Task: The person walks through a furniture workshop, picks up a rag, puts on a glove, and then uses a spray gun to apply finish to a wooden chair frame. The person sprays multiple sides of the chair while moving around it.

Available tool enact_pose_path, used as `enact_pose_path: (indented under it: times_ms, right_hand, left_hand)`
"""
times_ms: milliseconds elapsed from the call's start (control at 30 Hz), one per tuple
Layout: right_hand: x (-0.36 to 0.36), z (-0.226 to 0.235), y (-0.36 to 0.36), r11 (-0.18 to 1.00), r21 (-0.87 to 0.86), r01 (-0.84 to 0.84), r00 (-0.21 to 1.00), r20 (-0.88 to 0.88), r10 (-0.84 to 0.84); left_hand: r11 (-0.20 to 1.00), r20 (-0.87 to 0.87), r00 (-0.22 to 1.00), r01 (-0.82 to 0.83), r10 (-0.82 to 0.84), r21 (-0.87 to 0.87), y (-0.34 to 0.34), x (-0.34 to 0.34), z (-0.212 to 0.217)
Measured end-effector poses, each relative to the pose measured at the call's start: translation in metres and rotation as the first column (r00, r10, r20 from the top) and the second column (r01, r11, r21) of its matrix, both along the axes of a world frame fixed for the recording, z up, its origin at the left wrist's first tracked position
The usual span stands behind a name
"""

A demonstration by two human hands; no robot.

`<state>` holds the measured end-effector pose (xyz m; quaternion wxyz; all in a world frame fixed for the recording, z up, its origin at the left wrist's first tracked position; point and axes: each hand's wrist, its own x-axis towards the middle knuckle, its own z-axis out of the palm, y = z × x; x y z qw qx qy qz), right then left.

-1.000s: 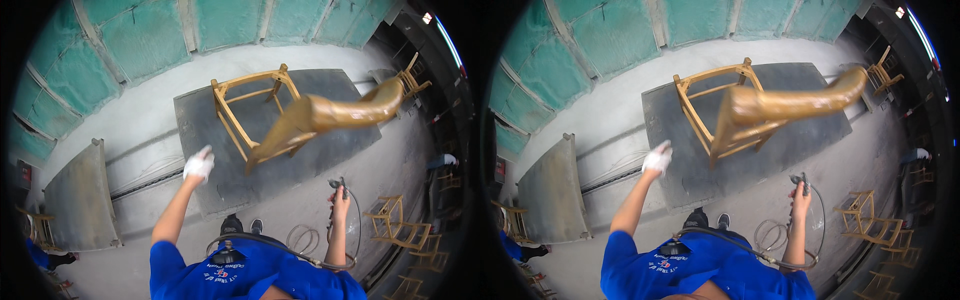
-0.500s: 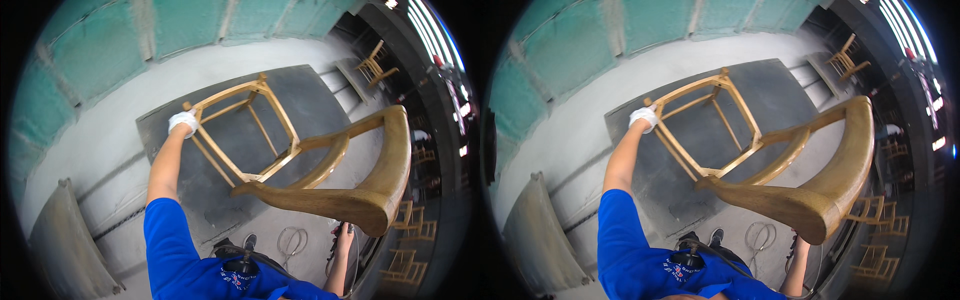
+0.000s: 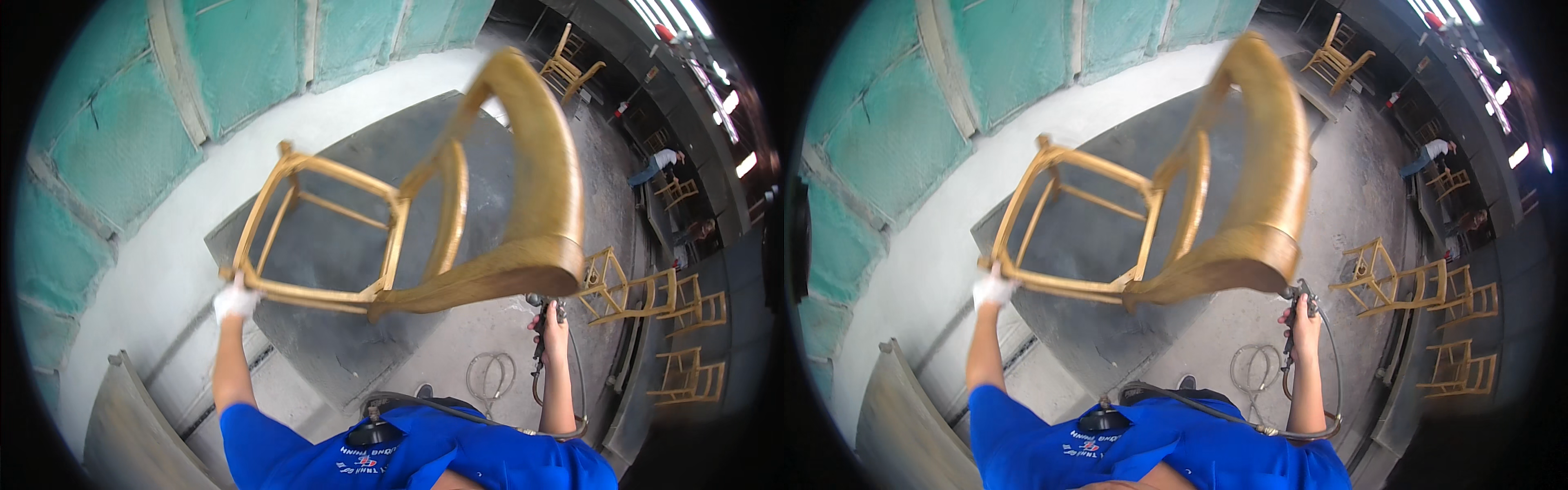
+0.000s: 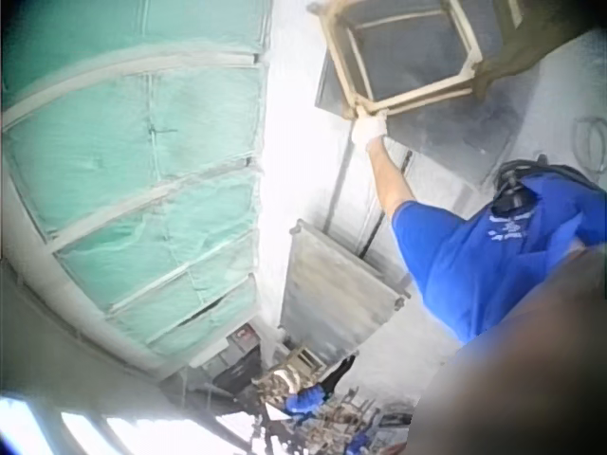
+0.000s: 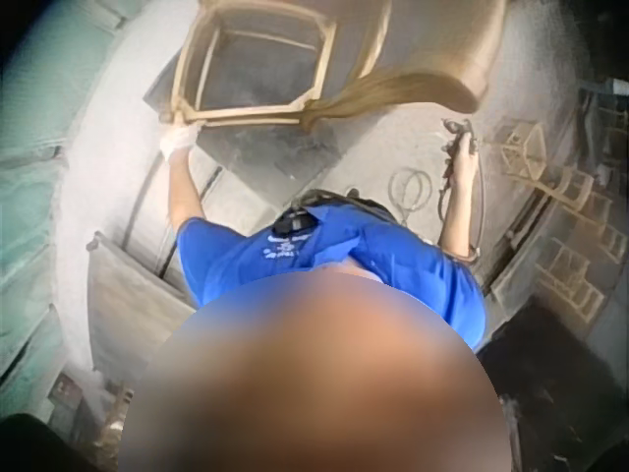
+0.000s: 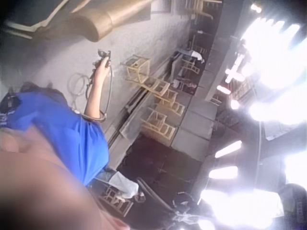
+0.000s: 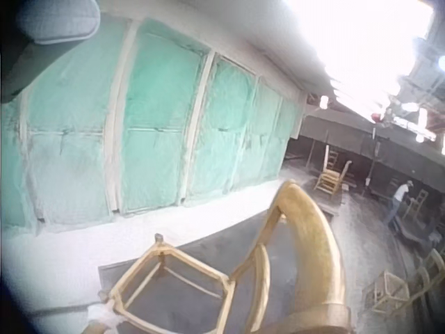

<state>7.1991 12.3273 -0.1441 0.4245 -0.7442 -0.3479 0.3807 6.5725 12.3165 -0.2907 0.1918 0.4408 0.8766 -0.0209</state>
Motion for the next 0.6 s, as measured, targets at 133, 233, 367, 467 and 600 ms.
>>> enact_pose_path:
  times_ms: [133, 233, 367, 467, 600]
  right_hand:
    - [-0.001, 0.01, 0.036, 0.997, 0.077, -0.027, 0.98, -0.192, 0.042]
    - [0.005, 0.027, 0.058, 0.984, 0.179, -0.008, 0.946, -0.318, 0.065]
    - [0.022, 0.056, 0.074, 0.914, 0.405, 0.013, 0.889, -0.424, 0.175]
    - [0.037, 0.075, 0.084, 0.858, 0.507, 0.08, 0.855, -0.477, 0.203]
    - [0.058, 0.104, 0.109, 0.706, 0.706, 0.058, 0.744, -0.502, 0.441]
  left_hand:
    - [0.946, 0.082, 0.946, -0.318, 0.313, 0.061, -0.07, 0.045, -0.028]
    - [0.883, 0.113, 0.892, -0.45, 0.438, 0.133, -0.085, 0.106, -0.03]
    - [0.797, 0.206, 0.797, -0.595, 0.567, 0.108, -0.053, 0.208, -0.016]
    - [0.713, 0.29, 0.702, -0.696, 0.651, 0.086, -0.006, 0.282, -0.005]
    - [0.623, 0.405, 0.599, -0.777, 0.69, 0.089, 0.045, 0.356, 0.009]
